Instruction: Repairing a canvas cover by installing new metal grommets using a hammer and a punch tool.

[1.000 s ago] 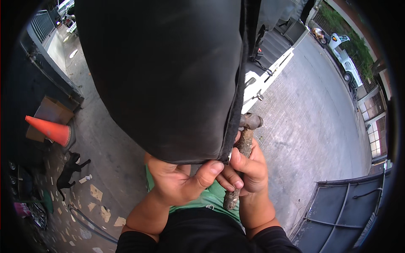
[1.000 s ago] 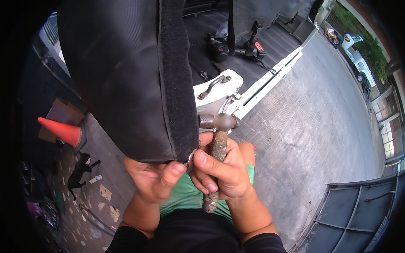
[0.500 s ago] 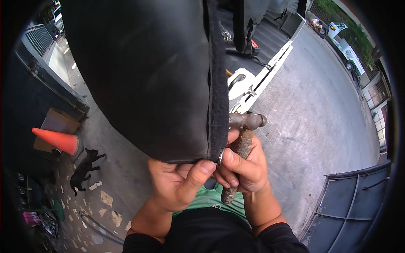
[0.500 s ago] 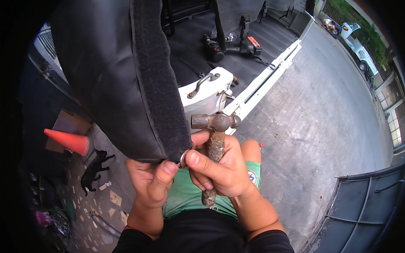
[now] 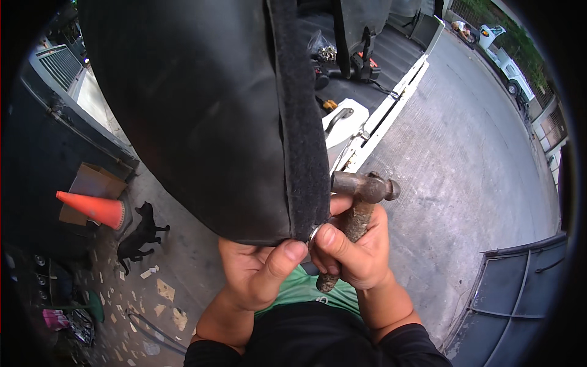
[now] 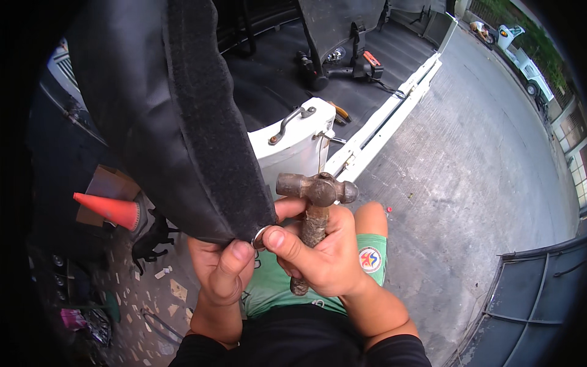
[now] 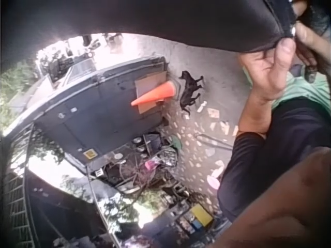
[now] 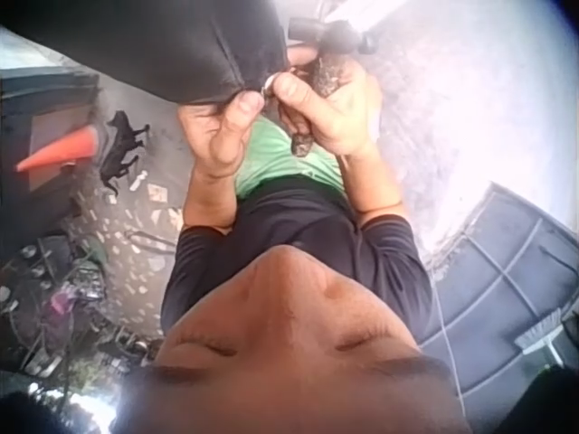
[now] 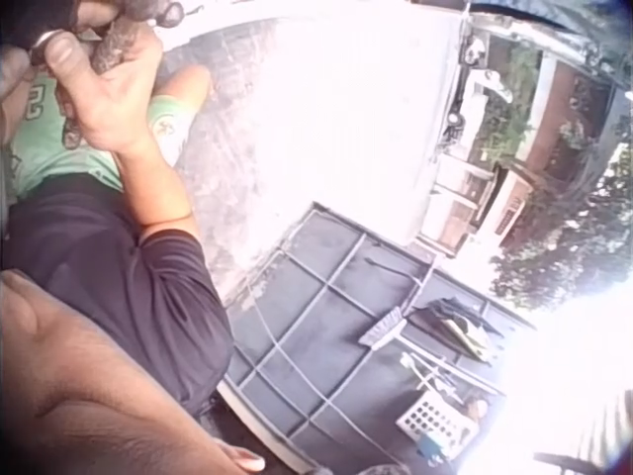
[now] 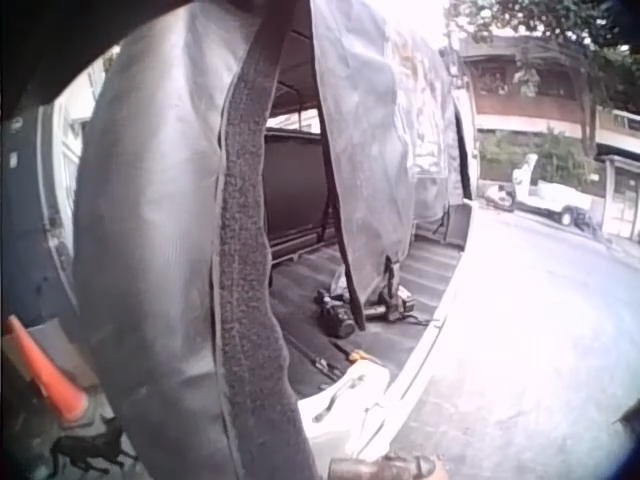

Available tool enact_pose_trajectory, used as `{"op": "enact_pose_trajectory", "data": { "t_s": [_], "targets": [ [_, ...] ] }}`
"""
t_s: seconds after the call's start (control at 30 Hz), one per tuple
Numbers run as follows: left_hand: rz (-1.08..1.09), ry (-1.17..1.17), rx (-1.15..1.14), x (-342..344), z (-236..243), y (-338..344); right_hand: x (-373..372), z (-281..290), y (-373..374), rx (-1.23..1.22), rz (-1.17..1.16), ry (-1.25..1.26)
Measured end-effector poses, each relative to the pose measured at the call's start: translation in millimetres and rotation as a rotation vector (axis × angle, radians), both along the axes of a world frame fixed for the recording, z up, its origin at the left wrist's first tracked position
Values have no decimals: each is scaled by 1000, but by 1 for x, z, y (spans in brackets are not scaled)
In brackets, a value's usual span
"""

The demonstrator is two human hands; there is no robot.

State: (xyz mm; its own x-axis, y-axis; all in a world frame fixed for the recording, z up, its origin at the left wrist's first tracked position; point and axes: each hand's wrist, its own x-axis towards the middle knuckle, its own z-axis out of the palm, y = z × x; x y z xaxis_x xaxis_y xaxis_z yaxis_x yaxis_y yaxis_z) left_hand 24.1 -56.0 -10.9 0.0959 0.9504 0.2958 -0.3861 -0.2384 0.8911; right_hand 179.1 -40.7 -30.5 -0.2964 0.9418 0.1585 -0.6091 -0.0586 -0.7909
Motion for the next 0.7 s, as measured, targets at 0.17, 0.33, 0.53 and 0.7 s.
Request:
{"op": "enact_pose_trajectory", "data": {
  "t_s": [0.17, 0.33, 0.53, 0.7],
  "targets": [
    [-52, -14, -15, -7, -5, 5, 1, 0, 7, 22, 11, -34],
    [-118, -40, -79, -13, -2, 3, 0, -3, 12, 39, 42, -50],
    [-44, -30, -6, -15, -12, 8, -8, -2, 9, -44, 38, 8],
    [22, -72, 131, -8, -19, 3, -6, 3, 8, -219, 164, 217]
  ]
}}
